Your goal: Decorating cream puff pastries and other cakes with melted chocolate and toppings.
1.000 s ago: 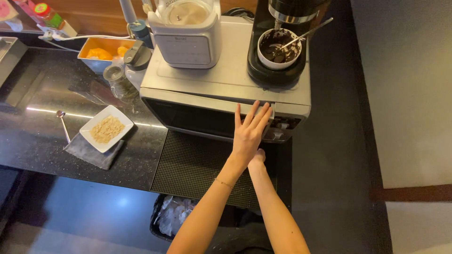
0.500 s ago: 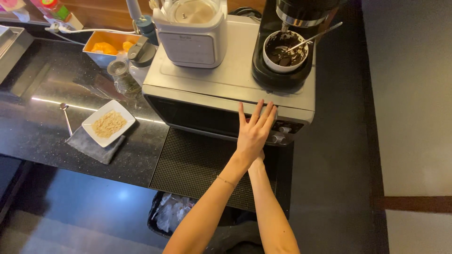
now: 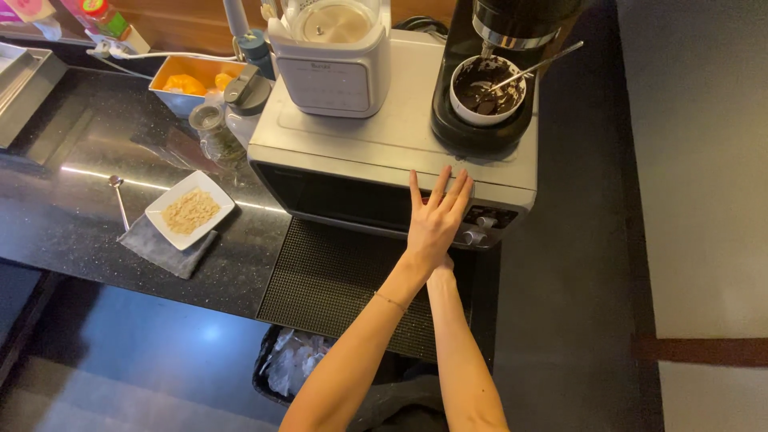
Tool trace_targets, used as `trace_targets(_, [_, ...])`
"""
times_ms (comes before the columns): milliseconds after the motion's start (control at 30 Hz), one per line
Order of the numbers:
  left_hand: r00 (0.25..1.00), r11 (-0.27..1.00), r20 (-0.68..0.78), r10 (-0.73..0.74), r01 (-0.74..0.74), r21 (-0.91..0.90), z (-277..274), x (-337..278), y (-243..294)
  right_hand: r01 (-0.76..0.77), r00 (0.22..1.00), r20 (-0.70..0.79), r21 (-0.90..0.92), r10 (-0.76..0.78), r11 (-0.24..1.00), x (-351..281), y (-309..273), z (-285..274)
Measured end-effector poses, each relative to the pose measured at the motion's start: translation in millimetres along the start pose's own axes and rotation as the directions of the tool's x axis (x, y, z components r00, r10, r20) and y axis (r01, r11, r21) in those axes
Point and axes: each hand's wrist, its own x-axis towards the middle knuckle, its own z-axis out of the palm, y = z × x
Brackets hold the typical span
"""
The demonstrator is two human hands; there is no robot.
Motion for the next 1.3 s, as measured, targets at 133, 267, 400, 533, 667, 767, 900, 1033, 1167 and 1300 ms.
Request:
trace_targets(133, [1.000,1.000,-0.014,0.003,-0.003,-0.001,5.0,0.3,-1.4,0.076,0.996,-0.085,0.969,0.028,0.237,-6.1,-9.4,-2.7])
trace_targets(267, [1.000,1.000,-0.004,0.000,0.000,-0.020,8.2,-2.4,-2.5,0.209,0.878,-0.478,0.398,0.008,0.893,-30.5,-25.8,-10.5])
trace_targets(400, [0.999,0.999,0.052,0.002,-0.001,-0.035,-2.1,0.3,-2.2,-0.053,0.681,-0.675,-0.435,-0.286,0.899,-59.2,-37.6,-13.6])
trace_targets(533, [0.994,0.999,0.109,0.028,-0.025,-0.028,-11.9,0.4,-5.6,-0.209,0.655,-0.363,-0.930,-0.662,0.303,-69.2,-92.7,31.0])
trace_targets(667, [0.991,0.930,0.003,-0.135,0.127,-0.344,-22.1,-10.2,8.0,-0.232,0.739,-0.088,-0.964,-0.668,-0.129,-56.9,-130.1,55.1])
trace_targets(767, [0.956,0.873,-0.097,-0.276,0.207,-0.441,-29.6,-26.0,22.2,-0.291,0.810,-0.069,-0.909,-0.583,-0.298,-51.2,-124.8,40.0])
trace_targets(900, [0.924,0.827,-0.118,-0.364,0.262,-0.498,-37.8,-48.0,37.6,-0.350,0.812,-0.184,-0.913,-0.554,-0.209,-50.1,-122.5,43.4])
trace_targets(1033, [0.732,0.428,0.137,-0.667,0.528,-0.734,-10.7,-85.0,53.6,-0.299,0.796,-0.236,-0.954,-0.558,-0.023,-56.2,-124.2,45.7])
trace_targets(1167, [0.444,-0.007,0.430,-0.786,0.689,-0.725,2.6,-109.0,48.7,-0.516,0.805,-0.358,-0.816,-0.473,-0.260,-66.1,-109.3,23.1])
trace_targets(1300, [0.348,-0.039,0.450,-0.823,0.755,-0.654,-20.0,-125.6,37.8,-0.387,0.872,-0.203,-0.844,-0.446,-0.372,-66.4,-67.5,-37.1])
